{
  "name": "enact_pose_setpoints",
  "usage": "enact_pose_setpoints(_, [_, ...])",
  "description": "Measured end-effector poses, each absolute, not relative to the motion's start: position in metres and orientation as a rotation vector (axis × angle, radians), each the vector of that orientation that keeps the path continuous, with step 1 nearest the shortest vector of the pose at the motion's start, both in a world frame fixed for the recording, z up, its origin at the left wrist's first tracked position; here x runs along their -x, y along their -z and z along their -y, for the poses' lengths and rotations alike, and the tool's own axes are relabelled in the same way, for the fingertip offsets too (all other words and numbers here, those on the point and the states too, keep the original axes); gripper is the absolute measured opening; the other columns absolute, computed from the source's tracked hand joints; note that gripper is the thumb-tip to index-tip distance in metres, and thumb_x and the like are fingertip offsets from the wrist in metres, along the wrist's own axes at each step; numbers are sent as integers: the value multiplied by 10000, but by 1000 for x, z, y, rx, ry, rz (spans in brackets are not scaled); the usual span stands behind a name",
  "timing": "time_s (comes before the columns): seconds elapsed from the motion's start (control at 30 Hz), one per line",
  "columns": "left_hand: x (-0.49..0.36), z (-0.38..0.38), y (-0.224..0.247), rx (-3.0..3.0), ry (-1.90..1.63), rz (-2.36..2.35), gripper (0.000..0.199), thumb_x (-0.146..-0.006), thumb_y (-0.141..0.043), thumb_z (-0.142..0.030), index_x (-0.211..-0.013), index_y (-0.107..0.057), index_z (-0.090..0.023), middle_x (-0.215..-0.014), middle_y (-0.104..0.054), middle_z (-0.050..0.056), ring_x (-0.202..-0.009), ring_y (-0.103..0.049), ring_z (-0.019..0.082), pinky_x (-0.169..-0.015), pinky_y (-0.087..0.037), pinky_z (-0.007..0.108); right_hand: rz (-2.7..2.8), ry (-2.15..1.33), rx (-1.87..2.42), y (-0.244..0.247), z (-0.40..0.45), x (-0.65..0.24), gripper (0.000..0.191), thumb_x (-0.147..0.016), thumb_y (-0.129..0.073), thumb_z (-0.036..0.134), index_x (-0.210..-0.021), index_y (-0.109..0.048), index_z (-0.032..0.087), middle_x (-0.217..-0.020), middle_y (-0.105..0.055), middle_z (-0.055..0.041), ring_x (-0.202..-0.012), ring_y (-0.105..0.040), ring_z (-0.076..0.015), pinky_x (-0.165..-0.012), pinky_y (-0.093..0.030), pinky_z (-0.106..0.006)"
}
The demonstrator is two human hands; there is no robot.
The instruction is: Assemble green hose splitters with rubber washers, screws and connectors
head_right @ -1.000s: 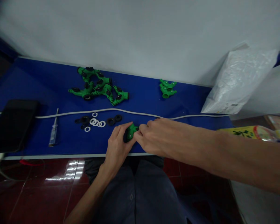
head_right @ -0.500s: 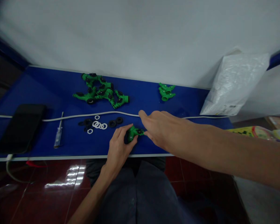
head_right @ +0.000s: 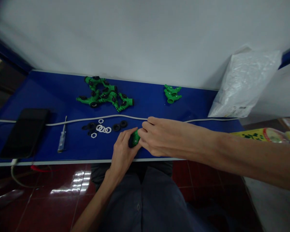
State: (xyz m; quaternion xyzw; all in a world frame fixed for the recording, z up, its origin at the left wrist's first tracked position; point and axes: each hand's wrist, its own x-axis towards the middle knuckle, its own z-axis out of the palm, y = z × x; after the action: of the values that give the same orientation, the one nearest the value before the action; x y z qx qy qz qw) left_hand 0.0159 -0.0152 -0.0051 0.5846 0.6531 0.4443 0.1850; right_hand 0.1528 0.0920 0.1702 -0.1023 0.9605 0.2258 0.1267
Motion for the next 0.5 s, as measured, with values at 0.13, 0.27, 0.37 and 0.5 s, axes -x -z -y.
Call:
enact_pose_setpoints(0.13, [-16,15,5,-1652,-1238,-1849,452,-878,-740,-132,-1291,-582,-224,-1215,-704,74,-1129,-656,250,-1021,-546,434,-2772,-605,200,-167,-91,-151,93,-882,-620,123,-879,-687,188,-750,-571,-33,-677,-508,-197,-629,-297,-355])
enact_pose_setpoints(0.27, [-16,16,4,-1651,-1232,-1841,461,-868,-752,-124,-1288,-583,-216,-1197,-706,74,-1109,-660,250,-1005,-551,429,-2757,-490,-32,-160,-89,-146,160,-845,-631,55,-760,-658,187,-705,-586,-39,-619,-527,-176,-578,-264,-345])
enact_pose_setpoints(0.37, [-17,16,4,-1653,-1236,-1846,465,-863,-754,-120,-1286,-583,-213,-1190,-709,77,-1108,-665,252,-1001,-556,425,-2712,-389,-269,-158,-86,-141,162,-830,-655,43,-741,-651,179,-690,-618,-41,-541,-522,-148,-521,-223,-326])
enact_pose_setpoints(0.5, [-16,15,5,-1660,-1225,-1856,472,-863,-752,-124,-1293,-581,-214,-1211,-706,79,-1129,-661,254,-1012,-551,428,-2653,-213,-507,-163,-81,-134,150,-812,-695,61,-736,-659,184,-627,-627,-23,-491,-534,-140,-489,-214,-301])
